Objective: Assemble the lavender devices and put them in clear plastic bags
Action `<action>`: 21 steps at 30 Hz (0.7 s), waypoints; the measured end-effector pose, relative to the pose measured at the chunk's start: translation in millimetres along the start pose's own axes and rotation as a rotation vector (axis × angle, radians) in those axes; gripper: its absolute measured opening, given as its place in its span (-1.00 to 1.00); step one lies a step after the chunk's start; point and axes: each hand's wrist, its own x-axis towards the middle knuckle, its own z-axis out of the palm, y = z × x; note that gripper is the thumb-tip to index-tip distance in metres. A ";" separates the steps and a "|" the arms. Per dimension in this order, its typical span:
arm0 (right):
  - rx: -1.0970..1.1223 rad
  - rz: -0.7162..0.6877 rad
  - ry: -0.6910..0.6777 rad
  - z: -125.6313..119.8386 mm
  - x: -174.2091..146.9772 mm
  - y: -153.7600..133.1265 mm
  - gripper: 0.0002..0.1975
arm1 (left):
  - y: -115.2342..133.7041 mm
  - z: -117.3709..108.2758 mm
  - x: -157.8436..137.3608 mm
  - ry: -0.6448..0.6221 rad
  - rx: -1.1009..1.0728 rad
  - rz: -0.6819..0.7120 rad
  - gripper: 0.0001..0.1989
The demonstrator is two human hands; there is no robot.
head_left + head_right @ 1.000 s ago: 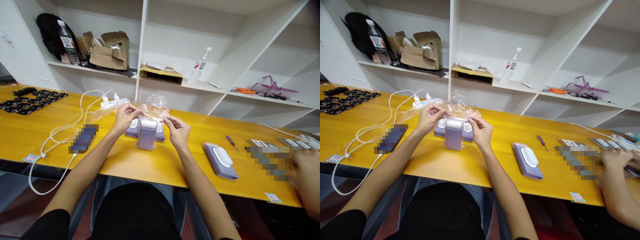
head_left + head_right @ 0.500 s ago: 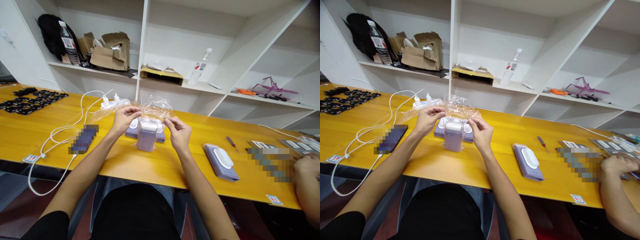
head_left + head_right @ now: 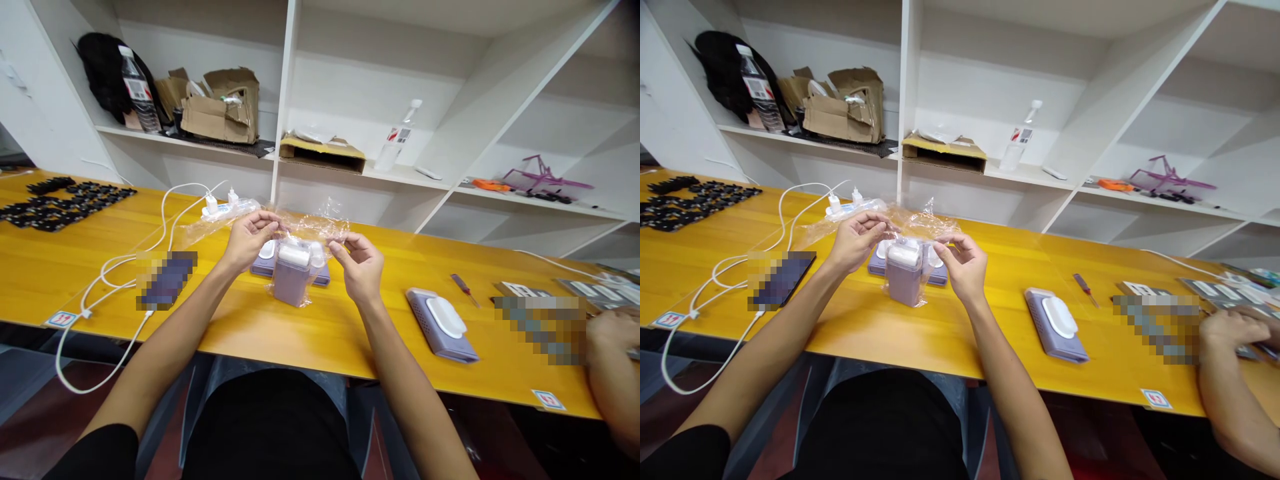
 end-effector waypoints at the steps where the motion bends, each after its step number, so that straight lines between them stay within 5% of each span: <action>1: -0.002 0.011 -0.020 -1.1 -0.4 -0.4 -0.70 | 0.8 0.1 -0.3 -0.006 0.011 -0.002 -0.61; 9: -0.101 -0.068 0.029 -1.4 -0.5 -3.1 -0.76 | -2.3 -0.4 0.0 0.077 0.129 0.033 -0.73; 21: -0.069 -0.066 0.066 -1.0 -1.3 -7.8 -0.81 | 3.9 -2.3 0.9 0.033 0.083 0.053 -0.71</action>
